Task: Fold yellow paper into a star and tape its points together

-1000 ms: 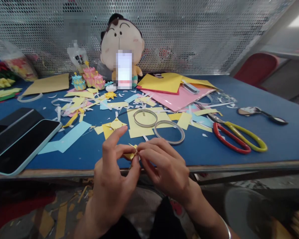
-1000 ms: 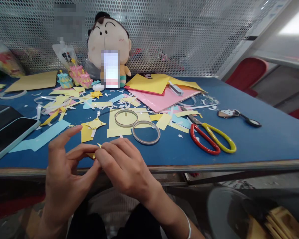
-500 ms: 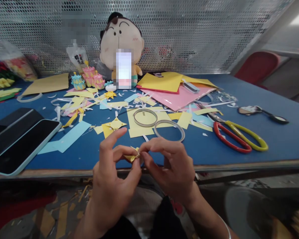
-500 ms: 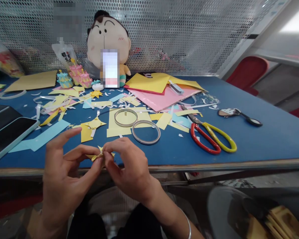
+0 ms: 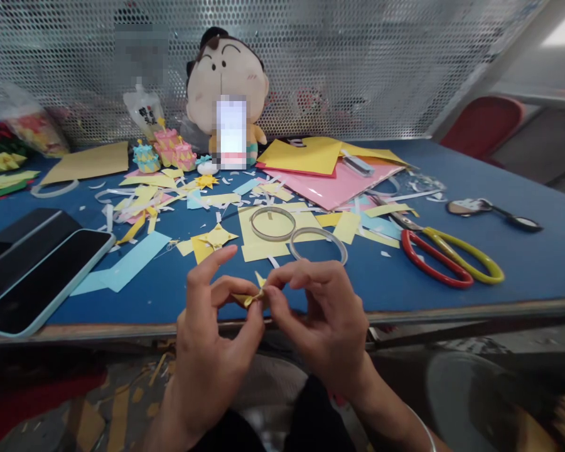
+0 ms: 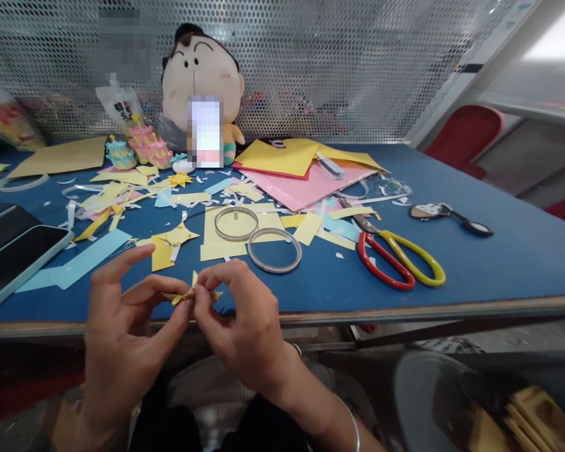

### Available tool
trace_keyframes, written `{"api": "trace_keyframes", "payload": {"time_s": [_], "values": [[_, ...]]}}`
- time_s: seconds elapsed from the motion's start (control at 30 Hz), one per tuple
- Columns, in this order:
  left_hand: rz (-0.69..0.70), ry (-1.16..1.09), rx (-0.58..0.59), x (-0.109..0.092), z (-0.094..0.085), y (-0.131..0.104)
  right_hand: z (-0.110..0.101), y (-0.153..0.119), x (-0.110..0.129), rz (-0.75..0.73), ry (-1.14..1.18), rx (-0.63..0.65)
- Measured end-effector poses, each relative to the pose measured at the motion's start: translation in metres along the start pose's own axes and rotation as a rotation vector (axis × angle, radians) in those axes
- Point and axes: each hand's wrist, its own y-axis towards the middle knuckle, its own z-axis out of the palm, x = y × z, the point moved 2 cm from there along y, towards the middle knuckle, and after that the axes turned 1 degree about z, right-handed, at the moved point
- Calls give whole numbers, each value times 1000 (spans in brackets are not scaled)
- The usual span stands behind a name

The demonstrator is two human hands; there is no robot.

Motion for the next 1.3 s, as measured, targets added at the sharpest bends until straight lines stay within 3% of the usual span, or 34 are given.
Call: {"api": "trace_keyframes", "payload": {"time_s": [0.17,0.27,0.4,0.6,0.67,0.8,0.9,1.3], "values": [[-149,-207,-134,0,-2,4,-10,8,1,83,55,-247],[-199,-294,-141,2,-4,7,-16,12,0,159,29,-287],[-206,-330,-115,3,-4,10,-16,13,-5,175,-18,-224],[-185,-317,-122,5,-4,12,-11,17,-11,50,-364,-47],[-186,-338,-116,6,-4,11,-10,18,-10,101,-276,-21],[-191,-375,-113,5,-4,11,-6,17,-5,335,162,94],[-198,-388,-107,4,-3,10,0,15,-1,456,353,166],[-165,-292,-60,3,-1,8,13,12,-3,556,428,127]]}}
